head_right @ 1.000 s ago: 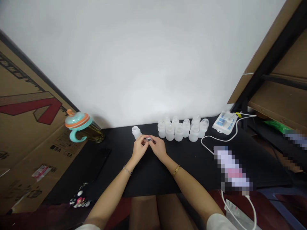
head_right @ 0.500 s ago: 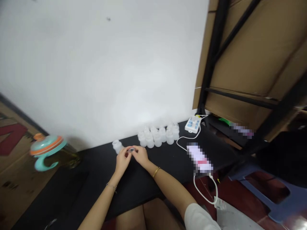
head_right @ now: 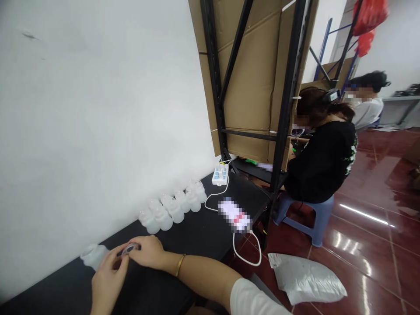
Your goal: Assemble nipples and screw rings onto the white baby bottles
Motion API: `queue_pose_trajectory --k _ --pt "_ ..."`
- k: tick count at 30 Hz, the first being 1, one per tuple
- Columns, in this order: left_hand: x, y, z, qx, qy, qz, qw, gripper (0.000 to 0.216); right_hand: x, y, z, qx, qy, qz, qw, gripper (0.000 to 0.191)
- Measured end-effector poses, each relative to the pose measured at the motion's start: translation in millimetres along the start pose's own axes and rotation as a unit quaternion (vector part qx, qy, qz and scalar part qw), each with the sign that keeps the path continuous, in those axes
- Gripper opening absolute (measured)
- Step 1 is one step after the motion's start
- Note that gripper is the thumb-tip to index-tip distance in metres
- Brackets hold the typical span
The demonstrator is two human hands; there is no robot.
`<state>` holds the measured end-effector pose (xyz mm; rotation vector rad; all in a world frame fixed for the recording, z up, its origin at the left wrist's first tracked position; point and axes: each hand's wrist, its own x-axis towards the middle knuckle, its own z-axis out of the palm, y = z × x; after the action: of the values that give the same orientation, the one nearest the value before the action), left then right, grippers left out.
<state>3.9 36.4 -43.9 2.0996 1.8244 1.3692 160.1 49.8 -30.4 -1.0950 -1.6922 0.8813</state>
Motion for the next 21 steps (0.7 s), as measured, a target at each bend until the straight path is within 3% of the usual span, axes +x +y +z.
queue_pose_trajectory --k 14,21 --pt "-4.4 20.5 -3.0 -0.060 0.020 -0.005 0.998 0.031 3.4 5.7 1.6 0.050 -0.004 -0.008 0.999 0.029" --pt "-3.8 25.1 -6.0 -0.121 0.021 -0.034 0.992 0.027 5.8 4.9 0.7 0.069 0.019 -0.011 0.997 0.038"
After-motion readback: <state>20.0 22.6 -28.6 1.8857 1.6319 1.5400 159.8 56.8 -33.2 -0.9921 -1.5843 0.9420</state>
